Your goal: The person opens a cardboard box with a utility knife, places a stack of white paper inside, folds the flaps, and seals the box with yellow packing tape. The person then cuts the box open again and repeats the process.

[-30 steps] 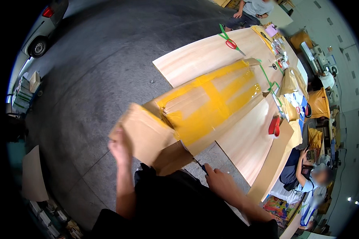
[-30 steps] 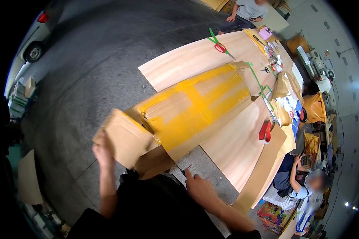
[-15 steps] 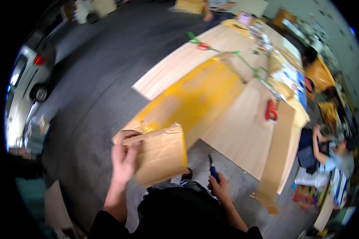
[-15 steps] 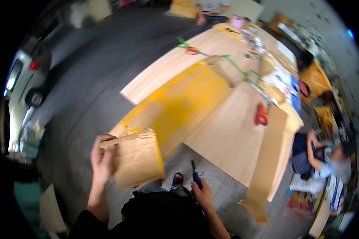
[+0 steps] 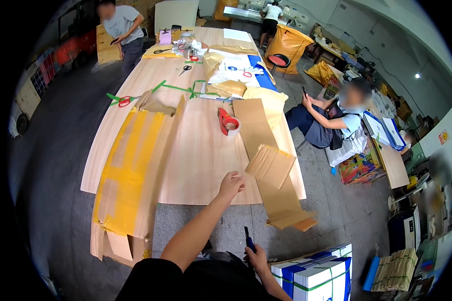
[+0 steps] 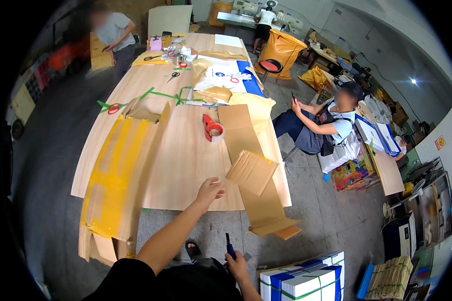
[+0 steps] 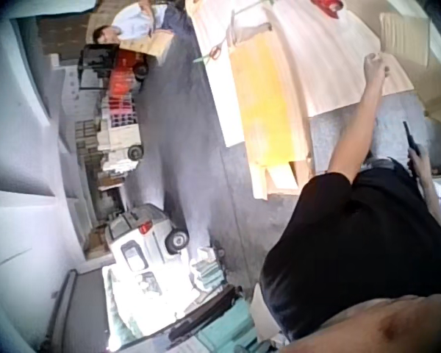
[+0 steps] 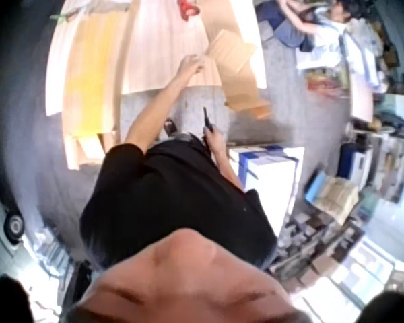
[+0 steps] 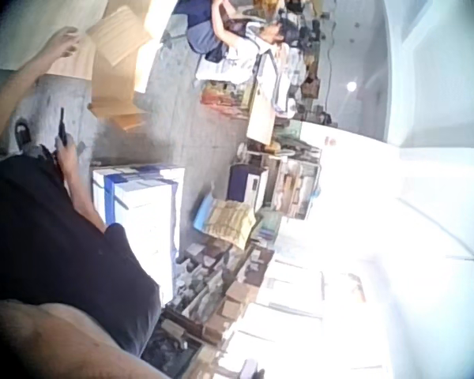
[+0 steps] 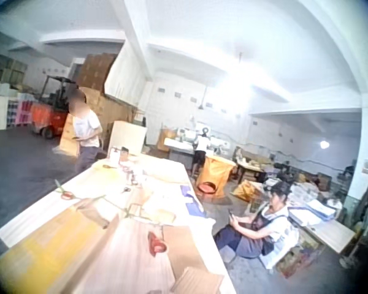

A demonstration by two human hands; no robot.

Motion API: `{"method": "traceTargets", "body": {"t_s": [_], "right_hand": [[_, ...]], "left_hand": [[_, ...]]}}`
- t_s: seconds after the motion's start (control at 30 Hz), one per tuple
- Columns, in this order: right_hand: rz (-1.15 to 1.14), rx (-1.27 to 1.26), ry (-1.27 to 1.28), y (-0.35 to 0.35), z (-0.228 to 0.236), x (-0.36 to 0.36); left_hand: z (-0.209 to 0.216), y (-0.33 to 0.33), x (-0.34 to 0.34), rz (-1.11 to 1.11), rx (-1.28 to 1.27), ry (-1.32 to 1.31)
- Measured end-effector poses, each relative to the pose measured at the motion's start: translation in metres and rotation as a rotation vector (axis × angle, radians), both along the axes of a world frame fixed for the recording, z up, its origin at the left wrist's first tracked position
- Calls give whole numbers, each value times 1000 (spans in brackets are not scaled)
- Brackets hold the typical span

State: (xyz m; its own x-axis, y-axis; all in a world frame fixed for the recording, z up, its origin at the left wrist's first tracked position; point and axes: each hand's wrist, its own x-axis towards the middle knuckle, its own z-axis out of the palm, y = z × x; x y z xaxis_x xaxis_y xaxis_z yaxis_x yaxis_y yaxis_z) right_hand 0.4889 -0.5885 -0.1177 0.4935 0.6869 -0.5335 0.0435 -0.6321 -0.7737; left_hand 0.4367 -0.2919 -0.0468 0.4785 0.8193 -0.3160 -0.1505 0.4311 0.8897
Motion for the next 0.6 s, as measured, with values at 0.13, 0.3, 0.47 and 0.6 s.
{"method": "traceTargets", "body": {"t_s": [0.13,0.3,0.47,0.6], "right_hand": [[112,31,6,7,-1,-16],[431,-63,48,63,12,-34],[1036,265,-92,137,49,-104],[1296,565,-217,169,63,-167]], "left_hand": [[-16,-35,-76,15,346,118],[21,-132,-276,560,891,1031],[31,-188,-356,327,602,1435],[23,-202,-352,206,539,1502]]}}
